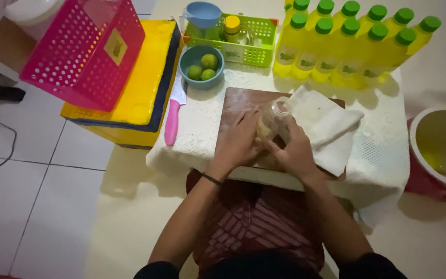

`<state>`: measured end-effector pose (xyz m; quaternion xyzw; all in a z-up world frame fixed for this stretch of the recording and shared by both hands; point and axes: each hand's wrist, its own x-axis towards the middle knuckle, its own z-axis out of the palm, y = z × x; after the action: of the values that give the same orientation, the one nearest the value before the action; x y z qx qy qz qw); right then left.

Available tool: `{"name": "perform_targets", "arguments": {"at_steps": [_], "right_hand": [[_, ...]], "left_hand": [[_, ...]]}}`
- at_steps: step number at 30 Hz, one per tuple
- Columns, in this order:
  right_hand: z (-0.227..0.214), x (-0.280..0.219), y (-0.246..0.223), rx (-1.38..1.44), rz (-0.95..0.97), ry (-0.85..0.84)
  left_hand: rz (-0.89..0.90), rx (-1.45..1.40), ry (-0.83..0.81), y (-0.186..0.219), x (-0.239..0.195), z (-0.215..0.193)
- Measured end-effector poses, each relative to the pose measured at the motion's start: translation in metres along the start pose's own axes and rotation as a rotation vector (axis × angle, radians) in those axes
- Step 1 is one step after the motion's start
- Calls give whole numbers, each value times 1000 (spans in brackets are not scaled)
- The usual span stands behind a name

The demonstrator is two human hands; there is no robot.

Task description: Manually filling small plastic bottles with a yellow beverage using a ladle and funnel, followed by capping the bottles.

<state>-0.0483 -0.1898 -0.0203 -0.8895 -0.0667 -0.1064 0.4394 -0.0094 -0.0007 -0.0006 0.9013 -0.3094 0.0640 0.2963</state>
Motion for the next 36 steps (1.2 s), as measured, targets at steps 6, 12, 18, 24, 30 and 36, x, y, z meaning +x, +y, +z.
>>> {"name": "perform_targets", "arguments": {"at_steps": [6,12,18,24,30,36], "right_hand": [[13,5,8,-96,-128,140],[3,4,-6,2,34,64],[4,3,-3,-41,-9,42],[1,2,-7,20,33,74],[4,3,-9,-17,-40,100],[4,4,-8,40,-16,123]], "left_hand": [[20,-18,-208,4,-20,-52],[-556,684,-21,-15,-49,-70],[-14,97,-232,-6,-31,-41],[-21,233,-275,-36,-2,-26],[70,500,28,-99,48,-20],[-41,445,682,-138,118,-92]]}}
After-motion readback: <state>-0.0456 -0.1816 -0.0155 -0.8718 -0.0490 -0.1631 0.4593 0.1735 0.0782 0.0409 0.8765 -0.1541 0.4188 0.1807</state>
